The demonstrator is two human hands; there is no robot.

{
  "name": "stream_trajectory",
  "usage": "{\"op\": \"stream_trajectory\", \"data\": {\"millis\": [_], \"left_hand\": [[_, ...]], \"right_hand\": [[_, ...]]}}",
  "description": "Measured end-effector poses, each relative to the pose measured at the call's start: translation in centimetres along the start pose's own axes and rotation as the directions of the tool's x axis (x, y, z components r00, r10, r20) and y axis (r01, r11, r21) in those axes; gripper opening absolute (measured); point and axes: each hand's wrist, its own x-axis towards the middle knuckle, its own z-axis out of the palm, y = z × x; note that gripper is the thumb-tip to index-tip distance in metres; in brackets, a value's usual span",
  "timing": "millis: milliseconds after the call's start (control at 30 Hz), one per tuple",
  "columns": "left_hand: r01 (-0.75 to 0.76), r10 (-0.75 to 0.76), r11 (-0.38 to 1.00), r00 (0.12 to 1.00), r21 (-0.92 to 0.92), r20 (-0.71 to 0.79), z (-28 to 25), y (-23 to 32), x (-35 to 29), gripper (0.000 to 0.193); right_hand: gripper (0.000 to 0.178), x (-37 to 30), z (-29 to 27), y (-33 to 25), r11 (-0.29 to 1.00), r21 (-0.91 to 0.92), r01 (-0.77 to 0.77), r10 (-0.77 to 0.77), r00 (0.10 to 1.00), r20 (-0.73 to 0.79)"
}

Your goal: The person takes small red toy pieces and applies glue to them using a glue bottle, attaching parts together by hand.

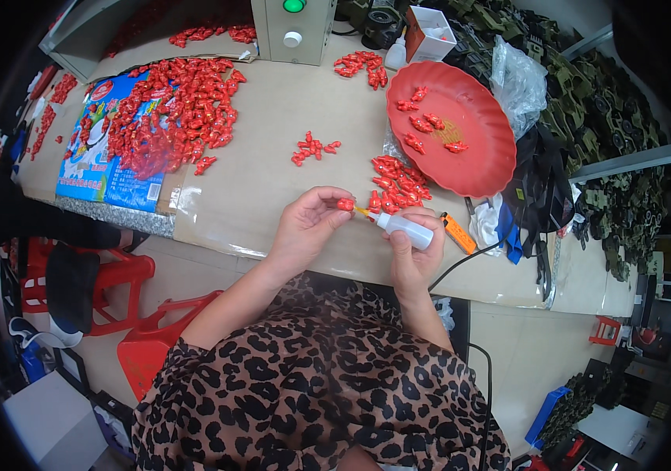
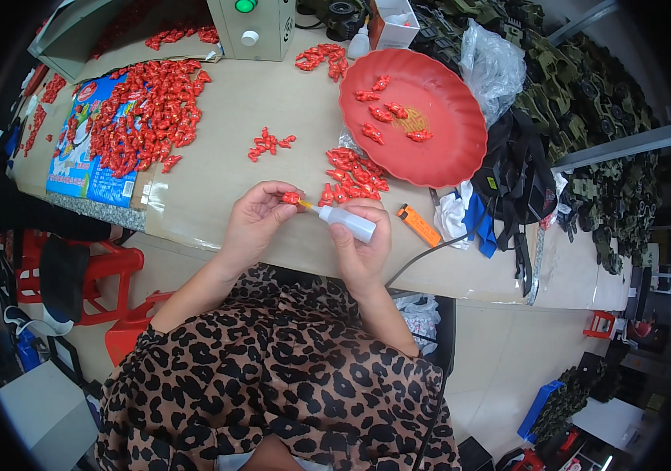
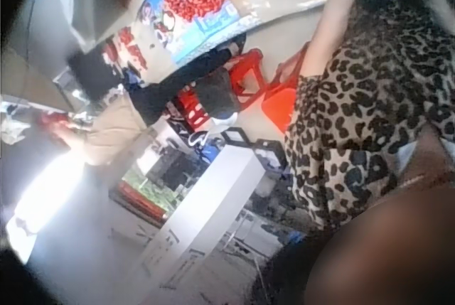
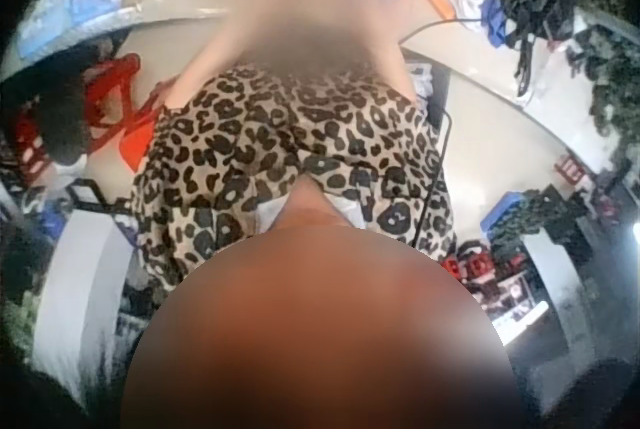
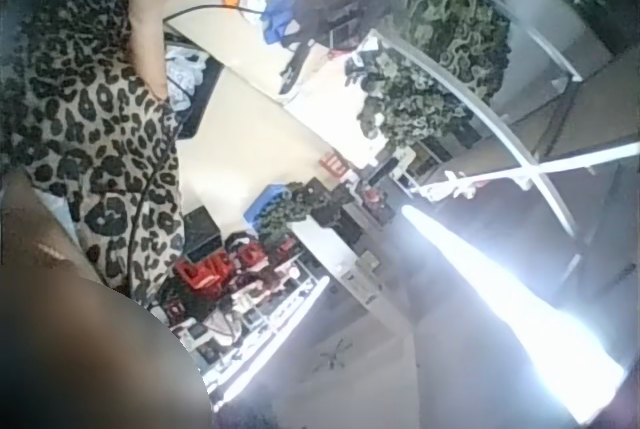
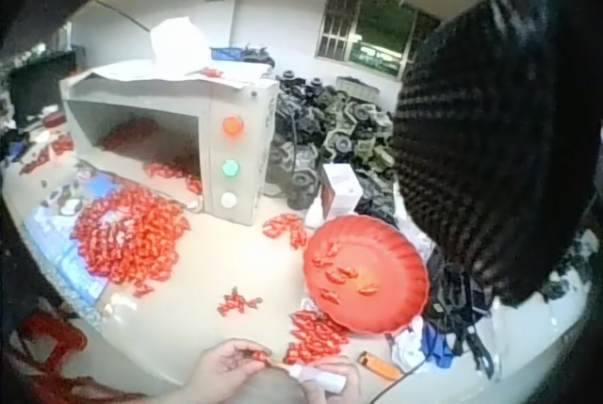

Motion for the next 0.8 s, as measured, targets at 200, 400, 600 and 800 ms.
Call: {"op": "stream_trajectory", "data": {"millis": [200,400,600,800], "left_hand": [[0.000,0.000,1.000,1.000,-0.004,0.002,-0.02,0.01,-0.01,0.019],[0.014,-0.014,1.000,1.000,-0.001,-0.001,0.08,0.18,-0.01,0.018],[0.007,-0.007,1.000,1.000,-0.012,-0.001,0.02,0.06,-0.01,0.018],[0.024,-0.025,1.000,1.000,-0.011,-0.012,0.14,0.31,-0.06,0.020]], "right_hand": [[0.025,0.15,0.11,0.06,1.000,0.006,-0.012,0.012,1.000,-0.019],[0.024,0.18,0.08,-0.09,1.000,-0.001,-0.023,0.023,1.000,-0.010],[0.024,0.20,0.08,-0.03,1.000,-0.024,-0.020,0.019,1.000,-0.014],[0.024,0.11,0.15,-0.04,1.000,-0.014,-0.010,0.009,1.000,-0.009]]}}
